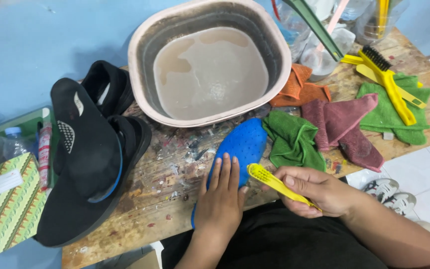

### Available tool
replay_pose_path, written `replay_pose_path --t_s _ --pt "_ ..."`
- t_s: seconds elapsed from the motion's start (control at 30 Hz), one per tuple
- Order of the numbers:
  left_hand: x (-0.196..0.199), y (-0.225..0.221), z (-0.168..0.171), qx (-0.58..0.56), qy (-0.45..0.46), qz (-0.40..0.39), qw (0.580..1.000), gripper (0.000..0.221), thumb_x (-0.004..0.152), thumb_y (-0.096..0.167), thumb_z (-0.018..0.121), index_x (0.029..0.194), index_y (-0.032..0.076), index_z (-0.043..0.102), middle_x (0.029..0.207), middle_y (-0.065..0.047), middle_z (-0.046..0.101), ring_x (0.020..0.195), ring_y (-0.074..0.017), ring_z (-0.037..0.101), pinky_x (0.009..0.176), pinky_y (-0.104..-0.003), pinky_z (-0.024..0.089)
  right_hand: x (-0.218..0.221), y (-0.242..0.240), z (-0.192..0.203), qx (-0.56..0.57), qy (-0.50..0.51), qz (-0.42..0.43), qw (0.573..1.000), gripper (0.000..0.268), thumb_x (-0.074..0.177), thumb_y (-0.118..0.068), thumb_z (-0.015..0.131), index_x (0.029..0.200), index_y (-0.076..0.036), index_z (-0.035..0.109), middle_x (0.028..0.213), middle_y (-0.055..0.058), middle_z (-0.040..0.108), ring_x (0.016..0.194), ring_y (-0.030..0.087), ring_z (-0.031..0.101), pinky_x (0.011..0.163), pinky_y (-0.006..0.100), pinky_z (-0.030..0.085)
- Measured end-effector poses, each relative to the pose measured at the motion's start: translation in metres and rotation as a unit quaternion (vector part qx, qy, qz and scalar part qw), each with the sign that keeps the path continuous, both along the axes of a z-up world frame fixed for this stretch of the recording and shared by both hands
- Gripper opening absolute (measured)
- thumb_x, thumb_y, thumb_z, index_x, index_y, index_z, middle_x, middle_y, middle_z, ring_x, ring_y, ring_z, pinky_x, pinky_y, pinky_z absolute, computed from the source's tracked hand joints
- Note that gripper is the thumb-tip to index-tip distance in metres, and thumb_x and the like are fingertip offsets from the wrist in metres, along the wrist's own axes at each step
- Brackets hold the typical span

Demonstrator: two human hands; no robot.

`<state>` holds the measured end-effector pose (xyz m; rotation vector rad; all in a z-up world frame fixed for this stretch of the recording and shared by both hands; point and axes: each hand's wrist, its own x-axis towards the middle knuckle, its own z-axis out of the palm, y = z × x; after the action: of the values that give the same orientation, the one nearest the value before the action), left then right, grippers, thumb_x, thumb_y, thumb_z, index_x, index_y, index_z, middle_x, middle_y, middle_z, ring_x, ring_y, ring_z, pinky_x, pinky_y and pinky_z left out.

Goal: Cleaning a black shoe insole by scrubbing it with a brush and soapy water, then wiping it dry with a cloth.

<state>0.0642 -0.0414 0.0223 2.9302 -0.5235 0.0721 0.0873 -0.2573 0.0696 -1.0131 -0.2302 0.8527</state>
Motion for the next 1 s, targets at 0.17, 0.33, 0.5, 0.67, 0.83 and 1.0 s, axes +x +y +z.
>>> replay_pose_path --t_s 0.17,0.33,0.5,0.67,0.83,1.0 --pt "-0.003 0.001 -0.004 -0.077 0.041 0.007 0.996 0.055 0.095 0.039 0.032 0.140 0.009 0.026 0.147 -0.010 0.023 0.135 -0.0278 0.018 0.102 -0.047 0.021 0.002 -0.006 0.004 -0.039 -0.039 -0.018 0.998 0.043 0.091 -0.028 0.044 0.109 0.009 0.053 0.043 0.007 0.036 0.032 0.010 0.029 0.028 0.021 0.021" --pt "-0.007 0.001 -0.005 -0.091 0.037 0.011 0.995 0.046 0.093 0.034 0.041 0.130 0.007 0.040 0.138 -0.011 0.035 0.130 -0.0306 0.027 0.100 -0.048 0.029 0.019 -0.025 0.011 -0.291 -0.306 -0.102 0.901 0.027 0.091 -0.021 0.042 0.113 -0.009 0.054 0.059 0.002 0.053 0.045 0.009 0.046 0.043 0.022 0.036" --pt "-0.009 -0.002 0.005 -0.060 -0.060 0.053 0.995 0.035 0.086 0.041 0.055 0.110 0.016 0.051 0.124 -0.011 0.044 0.117 -0.0412 0.040 0.083 -0.055 0.041 0.038 -0.046 -0.019 -0.550 -0.537 -0.270 0.580 0.035 0.091 -0.018 0.053 0.123 -0.006 0.054 0.097 0.010 0.062 0.078 0.024 0.059 0.071 0.034 0.046" --pt "-0.006 -0.003 0.002 -0.006 0.036 0.108 0.993 0.068 0.085 0.051 0.053 0.138 0.017 0.027 0.140 -0.019 0.027 0.118 -0.0403 0.037 0.077 -0.054 0.045 0.047 -0.051 -0.053 -0.675 -0.555 -0.216 0.435 0.046 0.085 -0.031 0.056 0.130 -0.020 0.052 0.118 0.003 0.052 0.091 0.031 0.048 0.069 0.045 0.040" --pt "-0.012 0.009 0.038 -0.111 0.126 0.086 0.982 0.066 0.089 0.048 0.046 0.140 0.015 0.022 0.142 -0.019 0.026 0.125 -0.0394 0.030 0.092 -0.053 0.034 0.044 -0.052 -0.034 -0.629 -0.557 -0.233 0.490 0.054 0.084 -0.030 0.056 0.135 -0.017 0.045 0.118 0.010 0.049 0.093 0.034 0.048 0.078 0.046 0.040" --pt "-0.019 0.028 0.103 -0.254 0.346 0.158 0.889 0.075 0.079 0.056 0.045 0.142 0.027 0.015 0.147 0.003 0.026 0.126 -0.0248 0.040 0.095 -0.047 0.041 0.034 -0.050 -0.020 -0.615 -0.587 -0.292 0.439 0.047 0.085 -0.034 0.059 0.129 -0.018 0.054 0.119 0.008 0.053 0.102 0.031 0.049 0.078 0.045 0.038"
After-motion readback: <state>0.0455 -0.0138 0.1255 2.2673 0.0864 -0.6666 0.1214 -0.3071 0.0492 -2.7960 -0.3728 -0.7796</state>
